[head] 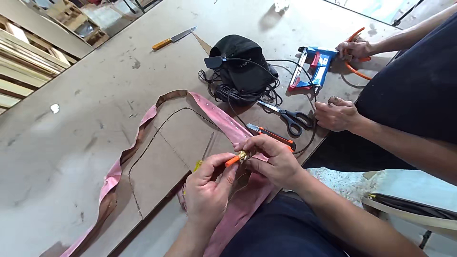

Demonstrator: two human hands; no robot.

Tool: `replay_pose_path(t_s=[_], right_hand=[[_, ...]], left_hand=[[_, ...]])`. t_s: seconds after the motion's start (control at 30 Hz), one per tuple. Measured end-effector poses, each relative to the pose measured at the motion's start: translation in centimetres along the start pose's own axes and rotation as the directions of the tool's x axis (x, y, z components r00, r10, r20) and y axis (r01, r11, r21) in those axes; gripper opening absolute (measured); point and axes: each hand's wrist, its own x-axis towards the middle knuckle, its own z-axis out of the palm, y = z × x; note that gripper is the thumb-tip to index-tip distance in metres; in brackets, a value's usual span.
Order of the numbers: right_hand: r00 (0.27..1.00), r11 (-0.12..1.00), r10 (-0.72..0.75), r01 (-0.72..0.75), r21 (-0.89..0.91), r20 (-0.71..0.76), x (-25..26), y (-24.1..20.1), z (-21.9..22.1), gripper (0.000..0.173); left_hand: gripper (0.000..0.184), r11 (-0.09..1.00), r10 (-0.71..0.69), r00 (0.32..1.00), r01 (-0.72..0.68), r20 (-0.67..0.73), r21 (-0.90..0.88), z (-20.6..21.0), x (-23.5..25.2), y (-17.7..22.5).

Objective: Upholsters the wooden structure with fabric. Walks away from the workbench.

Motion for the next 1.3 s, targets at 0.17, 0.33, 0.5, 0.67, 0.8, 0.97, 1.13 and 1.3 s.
replay_pose_path(t_s=[0.17,0.33,0.5,0.67,0.8,0.97,1.13,1.3], right_hand=[[0.998,1.0,-0.028,0.028,-0.01,-0.061,0.0,0.0,0.5,0.033],[0.996,0.997,-0.07,0.071,0.019,-0.045,0.3,0.0,0.5,0.026],[1.0,0.996,-0.029,0.029,0.08,0.001,0.3,0.1,0.4,0.028],[0.999,0.993,0.002,0.003,0.12,-0.047,0.1,0.3,0.3,0.035],[0.997,0.998,0.022,-0.018,0.052,-0.073,-0.2,0.1,-0.7,0.036],[0.984,0.996,0.032,-0.046,-0.079,-0.176,-1.4,-1.5,-4.2,0.038],[0.989,0.989,0.001,-0.023,-0.145,-0.149,-2.1,-3.6,-5.2,0.035],[0.955,0.989,-0.131,0.107,-0.102,-0.266,-2.4,-4.8,-5.5,0.009]], left_hand=[[0.018,0.993,0.077,0.996,-0.081,0.049,0.086,0.3,-0.2,0.0],[0.027,0.964,0.179,0.982,-0.186,0.054,0.192,0.6,0.1,-0.2],[0.022,0.917,0.249,0.966,-0.259,0.072,0.303,0.7,0.8,-0.1],[0.024,0.886,0.289,0.953,-0.304,0.094,0.35,1.4,1.8,-0.5],[0.021,0.875,0.302,0.943,-0.333,0.14,0.352,2.3,2.6,-0.6],[0.018,0.906,0.22,0.957,-0.272,0.188,0.325,3.3,3.5,0.0],[0.019,0.91,0.126,0.967,-0.202,0.221,0.362,4.9,3.4,1.1],[0.026,0.936,0.121,0.946,-0.21,0.3,0.283,6.0,3.3,2.1]])
